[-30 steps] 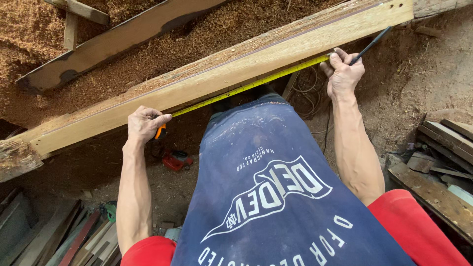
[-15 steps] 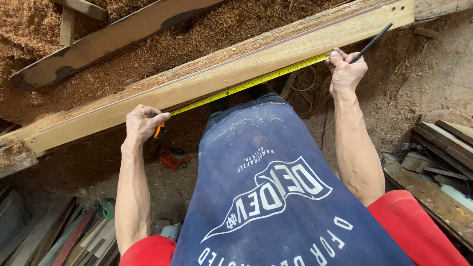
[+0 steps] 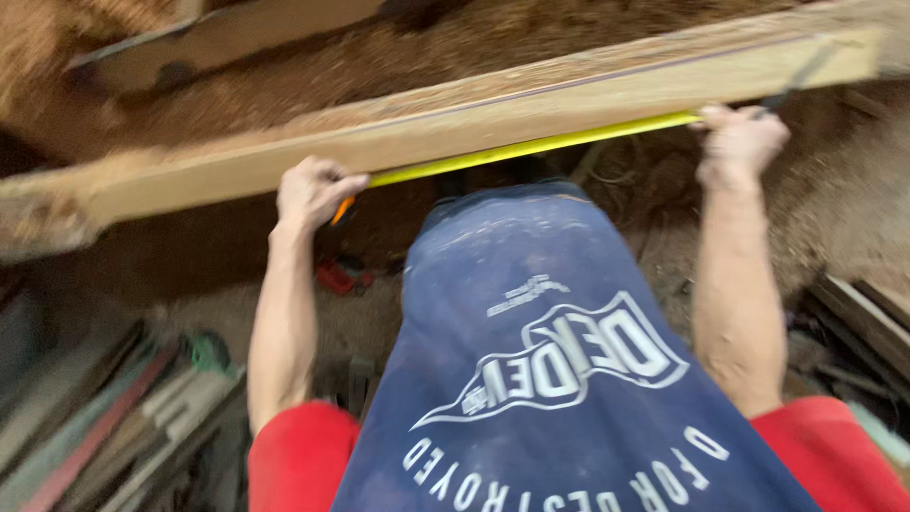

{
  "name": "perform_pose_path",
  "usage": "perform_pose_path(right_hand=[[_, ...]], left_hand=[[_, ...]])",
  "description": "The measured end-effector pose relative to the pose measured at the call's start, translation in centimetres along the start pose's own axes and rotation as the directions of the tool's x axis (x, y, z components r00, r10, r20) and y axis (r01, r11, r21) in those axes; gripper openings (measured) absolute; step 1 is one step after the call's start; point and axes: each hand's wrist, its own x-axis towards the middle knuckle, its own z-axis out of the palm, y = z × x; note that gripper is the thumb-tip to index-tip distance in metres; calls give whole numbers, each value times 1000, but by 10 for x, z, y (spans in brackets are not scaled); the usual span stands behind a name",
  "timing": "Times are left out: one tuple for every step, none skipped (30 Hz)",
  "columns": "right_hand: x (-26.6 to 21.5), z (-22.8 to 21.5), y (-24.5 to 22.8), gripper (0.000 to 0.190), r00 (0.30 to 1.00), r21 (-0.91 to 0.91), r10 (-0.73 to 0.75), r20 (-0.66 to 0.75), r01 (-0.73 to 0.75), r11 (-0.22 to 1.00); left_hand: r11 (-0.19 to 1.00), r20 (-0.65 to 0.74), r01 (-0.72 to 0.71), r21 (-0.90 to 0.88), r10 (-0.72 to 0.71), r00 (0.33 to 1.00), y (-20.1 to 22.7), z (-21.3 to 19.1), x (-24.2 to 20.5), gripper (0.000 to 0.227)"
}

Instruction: The person uses a combination square and a pencil to mark lines on a wooden plank. They then use a tape measure to measure the length of the plank and mark additional points. The person repeats the process of aligning the square and drawing lines along the wood.

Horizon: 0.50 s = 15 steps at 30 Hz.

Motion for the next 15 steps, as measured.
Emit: perform_pose_path(right_hand=[[9, -5, 9, 41, 1000, 27, 25, -18, -25, 999], [21, -8, 17, 37, 995, -5, 64, -82, -65, 998], [28, -13, 25, 34, 999, -28, 39, -22, -39, 999], [35, -18, 32, 31, 999, -48, 11, 33, -10, 999], [40, -17, 39, 30, 993, -2, 103, 51, -103, 995], [47, -20, 40, 31, 980, 37, 189, 62, -191, 981], [47, -26, 39, 21, 962, 26, 180, 208, -189, 982], [43, -31, 40, 13, 927, 14, 166, 337, -181, 983], [41, -30, 40, 13, 931, 37, 146, 335, -168, 985], [38, -29, 38, 13, 935, 18, 171, 312, -185, 982], [35, -26, 38, 12, 940, -11, 193, 282, -197, 980], [31, -27, 35, 11, 943, -40, 208, 258, -204, 978], [26, -27, 34, 11, 946, -63, 221, 237, -212, 975], [23, -29, 32, 10, 947, -79, 227, 229, -215, 973], [21, -31, 29, 10, 950, -94, 228, 213, -213, 973]], left_hand=[[1000, -82, 8, 11, -7, 997, -3, 1, -1, 42], [999, -164, 20, 25, -15, 986, -6, 0, -3, 42], [998, -213, 53, 38, -44, 976, -9, -2, -5, 42], [995, -258, 81, 50, -66, 964, -10, -4, -6, 41], [991, -251, 125, 51, -108, 962, -11, -7, -7, 42], [986, -241, 159, 47, -143, 960, -10, -9, -6, 43], [982, -249, 184, 35, -170, 953, -10, -10, -6, 44], [980, -251, 199, 23, -187, 950, -7, -10, -5, 44], [974, -251, 228, 4, -220, 943, -5, -9, -6, 43], [968, -247, 249, -15, -245, 938, -2, -8, -4, 42], [963, -243, 269, -33, -269, 932, 1, -8, -3, 41], [956, -228, 291, -30, -290, 929, 4, -9, -2, 40], [950, -214, 313, -26, -311, 926, 7, -13, 0, 39], [944, -197, 330, -23, -328, 924, 10, -15, 2, 37], [939, -184, 342, -14, -339, 923, 13, -16, 2, 38]])
